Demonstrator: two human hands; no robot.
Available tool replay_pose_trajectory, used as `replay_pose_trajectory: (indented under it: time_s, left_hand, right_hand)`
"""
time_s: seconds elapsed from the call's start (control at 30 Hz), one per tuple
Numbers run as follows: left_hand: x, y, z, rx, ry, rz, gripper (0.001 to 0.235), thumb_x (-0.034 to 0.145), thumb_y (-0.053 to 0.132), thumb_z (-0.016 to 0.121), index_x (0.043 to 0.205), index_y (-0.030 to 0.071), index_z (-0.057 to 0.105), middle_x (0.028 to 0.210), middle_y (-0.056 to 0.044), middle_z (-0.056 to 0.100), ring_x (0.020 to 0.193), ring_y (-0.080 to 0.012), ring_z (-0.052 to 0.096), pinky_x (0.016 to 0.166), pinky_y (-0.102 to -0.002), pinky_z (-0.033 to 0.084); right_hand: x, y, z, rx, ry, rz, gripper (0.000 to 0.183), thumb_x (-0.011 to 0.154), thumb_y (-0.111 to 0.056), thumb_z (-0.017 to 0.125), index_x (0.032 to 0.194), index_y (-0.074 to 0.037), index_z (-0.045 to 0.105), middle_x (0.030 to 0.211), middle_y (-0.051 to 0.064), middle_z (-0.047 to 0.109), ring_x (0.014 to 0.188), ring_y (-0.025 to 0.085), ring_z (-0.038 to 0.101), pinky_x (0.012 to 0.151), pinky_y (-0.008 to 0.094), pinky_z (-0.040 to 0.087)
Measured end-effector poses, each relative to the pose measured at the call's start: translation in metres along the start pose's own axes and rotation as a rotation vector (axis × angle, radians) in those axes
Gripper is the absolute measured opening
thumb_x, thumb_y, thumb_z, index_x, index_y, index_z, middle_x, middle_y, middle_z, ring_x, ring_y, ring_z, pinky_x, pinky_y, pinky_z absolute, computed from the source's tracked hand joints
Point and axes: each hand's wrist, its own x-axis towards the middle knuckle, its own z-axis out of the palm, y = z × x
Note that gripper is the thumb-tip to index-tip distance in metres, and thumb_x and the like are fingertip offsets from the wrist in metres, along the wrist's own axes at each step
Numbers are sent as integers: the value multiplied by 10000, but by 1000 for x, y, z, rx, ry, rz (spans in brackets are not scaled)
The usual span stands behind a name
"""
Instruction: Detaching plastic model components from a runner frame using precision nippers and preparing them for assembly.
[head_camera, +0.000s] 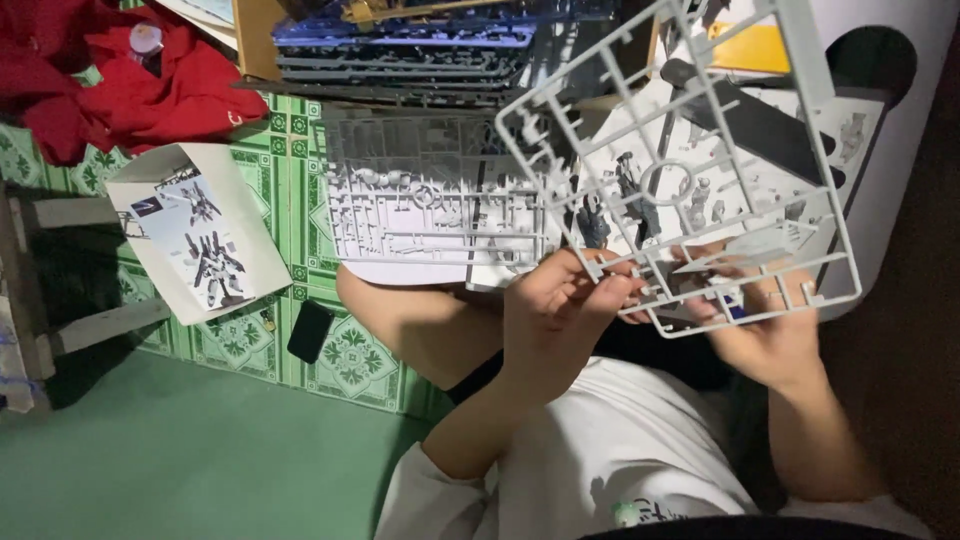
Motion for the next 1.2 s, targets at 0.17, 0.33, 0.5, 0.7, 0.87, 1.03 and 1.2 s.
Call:
replay_pose_trajectory:
  time_s: [0.17, 0.33, 0.5, 0.7, 0.87, 1.03, 1.2]
  left_hand:
    - [0, 9, -1, 193, -65, 14, 265, 889, 260, 594, 902, 3, 656, 685, -69, 689, 500, -26, 486, 450, -198, 329]
    - [-3, 2, -6, 255, -77, 52, 259, 892, 294, 623, 802, 54, 661, 470, 53, 424, 478, -6, 314, 463, -215, 225]
    - [-1, 4, -5, 261, -76, 149, 338, 903, 296, 599, 664, 63, 547, 460, 55, 335, 477, -9, 273, 472, -223, 199]
    - [-1, 2, -7, 353, -111, 197, 307, 932, 299, 549, 891, 27, 688, 608, 19, 640, 477, -3, 441, 453, -187, 321]
    - [0, 3, -7, 355, -93, 255, 289, 936, 274, 545, 839, 27, 659, 457, 45, 369, 441, -31, 291, 452, -217, 253]
    - [-2, 0, -6, 278, -89, 175, 261, 932, 258, 557, 908, 27, 676, 534, 34, 520, 479, -19, 352, 466, -194, 276]
    - [0, -3, -2, 206, -62, 108, 183, 893, 219, 622, 859, 43, 657, 498, 56, 392, 491, -43, 281, 478, -220, 236]
  right_hand:
    - [15, -29, 5, 26, -40, -198, 222, 819, -165, 665, 930, 22, 619, 1019, 202, 662, 974, 329, 671, 863, 401, 525]
    - [19, -33, 1, 15, -129, -275, 299, 889, -278, 570, 1067, -52, 487, 1170, 189, 633, 1059, 338, 631, 923, 438, 465]
    - [13, -25, 1, -124, -96, -323, 353, 907, -295, 571, 1155, -69, 461, 1218, 151, 646, 1092, 312, 631, 973, 400, 427]
    - [-9, 15, 8, -201, 4, -433, 238, 850, -174, 677, 892, -51, 478, 997, 101, 653, 1014, 345, 628, 920, 501, 493]
    - [-6, 12, 12, -185, 48, -425, 292, 824, -210, 689, 845, -4, 483, 999, 197, 668, 921, 391, 657, 834, 496, 515]
    - [-12, 22, 14, -234, 91, -448, 313, 832, -232, 706, 894, -37, 469, 994, 165, 683, 937, 356, 668, 853, 461, 508]
    - [-9, 15, 15, -186, 101, -393, 269, 815, -196, 717, 857, 28, 574, 964, 198, 681, 916, 397, 668, 876, 495, 530]
